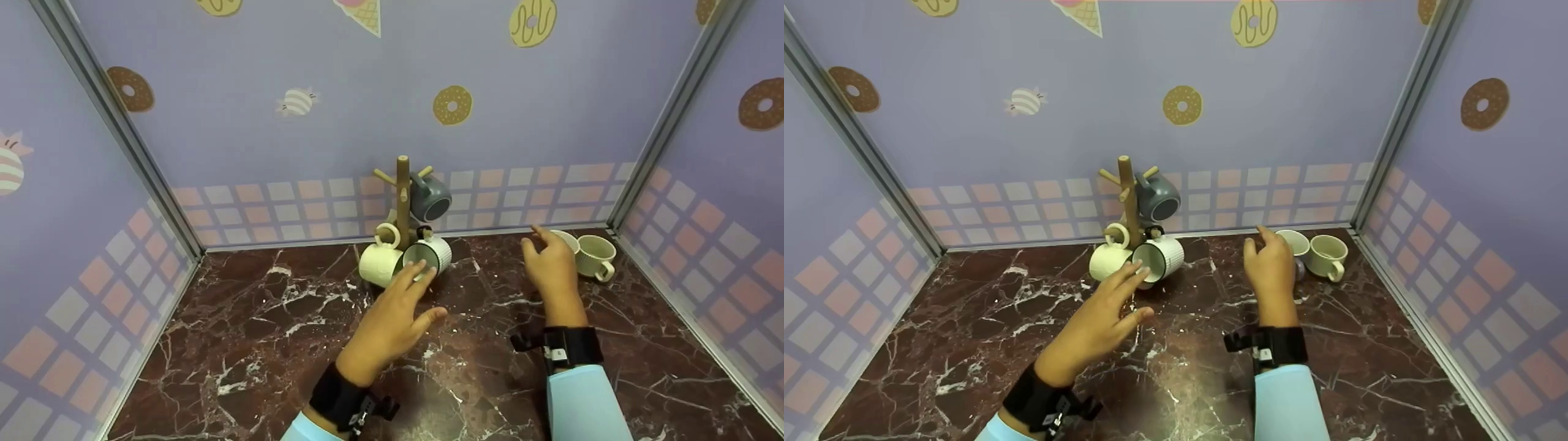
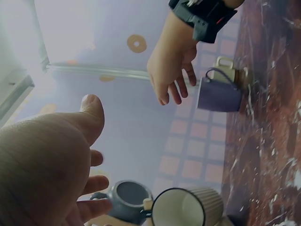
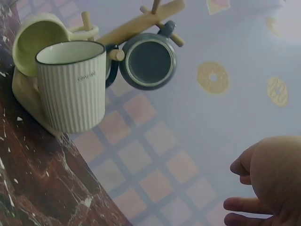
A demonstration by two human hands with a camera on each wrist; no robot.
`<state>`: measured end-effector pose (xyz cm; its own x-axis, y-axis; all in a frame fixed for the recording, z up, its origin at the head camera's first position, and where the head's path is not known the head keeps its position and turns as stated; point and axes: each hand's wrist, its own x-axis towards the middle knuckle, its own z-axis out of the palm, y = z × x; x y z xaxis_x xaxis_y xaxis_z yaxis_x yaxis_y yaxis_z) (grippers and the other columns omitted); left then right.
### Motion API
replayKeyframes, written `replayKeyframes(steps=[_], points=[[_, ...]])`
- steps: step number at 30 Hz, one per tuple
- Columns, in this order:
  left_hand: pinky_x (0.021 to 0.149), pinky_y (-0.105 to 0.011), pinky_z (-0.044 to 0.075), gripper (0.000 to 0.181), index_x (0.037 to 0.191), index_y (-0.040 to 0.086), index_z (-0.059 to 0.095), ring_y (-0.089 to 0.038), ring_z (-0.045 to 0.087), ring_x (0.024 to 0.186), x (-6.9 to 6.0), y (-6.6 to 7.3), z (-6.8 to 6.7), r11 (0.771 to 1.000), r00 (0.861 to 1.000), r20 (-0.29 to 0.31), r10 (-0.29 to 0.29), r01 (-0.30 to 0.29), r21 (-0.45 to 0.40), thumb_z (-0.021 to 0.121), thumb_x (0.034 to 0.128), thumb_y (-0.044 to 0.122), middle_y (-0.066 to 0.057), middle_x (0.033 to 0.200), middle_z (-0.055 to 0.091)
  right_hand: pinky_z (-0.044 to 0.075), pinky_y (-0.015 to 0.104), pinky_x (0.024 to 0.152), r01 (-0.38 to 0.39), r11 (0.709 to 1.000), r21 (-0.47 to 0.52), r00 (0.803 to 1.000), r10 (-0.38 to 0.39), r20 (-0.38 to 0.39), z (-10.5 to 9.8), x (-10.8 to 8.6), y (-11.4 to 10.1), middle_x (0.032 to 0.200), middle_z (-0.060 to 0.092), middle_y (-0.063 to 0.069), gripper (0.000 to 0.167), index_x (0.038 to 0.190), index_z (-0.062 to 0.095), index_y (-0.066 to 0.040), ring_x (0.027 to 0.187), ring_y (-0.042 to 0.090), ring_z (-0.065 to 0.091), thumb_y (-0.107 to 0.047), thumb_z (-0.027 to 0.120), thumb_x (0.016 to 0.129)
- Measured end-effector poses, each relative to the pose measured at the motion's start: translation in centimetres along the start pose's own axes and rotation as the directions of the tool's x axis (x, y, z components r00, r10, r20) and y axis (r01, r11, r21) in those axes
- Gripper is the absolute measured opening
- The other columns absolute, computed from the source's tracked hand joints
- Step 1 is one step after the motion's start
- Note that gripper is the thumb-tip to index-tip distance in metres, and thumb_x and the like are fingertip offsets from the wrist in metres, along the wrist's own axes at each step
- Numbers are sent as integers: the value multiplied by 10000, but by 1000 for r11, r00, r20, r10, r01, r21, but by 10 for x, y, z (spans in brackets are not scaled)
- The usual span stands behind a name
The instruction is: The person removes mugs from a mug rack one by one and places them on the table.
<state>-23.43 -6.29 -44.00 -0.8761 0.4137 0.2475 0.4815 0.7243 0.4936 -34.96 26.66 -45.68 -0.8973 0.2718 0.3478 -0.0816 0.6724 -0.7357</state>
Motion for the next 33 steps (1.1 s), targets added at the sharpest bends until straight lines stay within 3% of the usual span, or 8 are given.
replayKeyframes(steps=[8, 20, 23, 30, 33], points=[[1419, -653, 249, 891, 1805, 150, 300, -409, 229, 1764, -1, -9, -15, 1000, 997, -70, -24, 23, -16, 531, 1115, 665, -93, 1903, 231, 514, 621, 1258, 45, 998, 42, 995, -48, 89, 9, -5, -14, 1458, 750, 270, 498, 1579, 638, -8, 1390, 482, 698, -234, 659, 1135], [1406, -696, 255, 855, 1789, 142, 345, -437, 234, 1759, -3, -21, -36, 997, 983, -168, -72, 68, -33, 591, 1120, 614, -126, 1889, 275, 535, 617, 1241, 100, 993, 69, 987, -107, 117, 18, -14, -40, 1426, 775, 249, 458, 1523, 701, -24, 1373, 471, 718, -247, 693, 1124], [1398, -706, 266, 841, 1790, 156, 348, -437, 243, 1756, -4, -22, -37, 996, 980, -180, -90, 86, -30, 594, 1124, 607, -126, 1889, 273, 532, 630, 1240, 131, 989, 61, 983, -138, 121, 19, -17, -45, 1448, 759, 262, 458, 1509, 716, -31, 1403, 485, 697, -260, 717, 1112], [1396, -711, 266, 861, 1784, 141, 361, -438, 240, 1757, -5, -22, -37, 995, 980, -175, -94, 89, -37, 588, 1115, 633, -141, 1889, 271, 593, 618, 1131, 179, 982, 62, 973, -186, 136, 21, -22, -51, 1283, 822, 252, 440, 1480, 736, -25, 1203, 458, 773, -235, 753, 1093], [1393, -716, 265, 853, 1786, 151, 359, -444, 238, 1756, -5, -23, -38, 995, 979, -182, -95, 90, -36, 595, 1116, 623, -143, 1889, 266, 594, 619, 1129, 190, 979, 69, 971, -198, 138, 21, -23, -52, 1282, 823, 248, 434, 1475, 741, -28, 1203, 456, 772, -235, 756, 1093]])
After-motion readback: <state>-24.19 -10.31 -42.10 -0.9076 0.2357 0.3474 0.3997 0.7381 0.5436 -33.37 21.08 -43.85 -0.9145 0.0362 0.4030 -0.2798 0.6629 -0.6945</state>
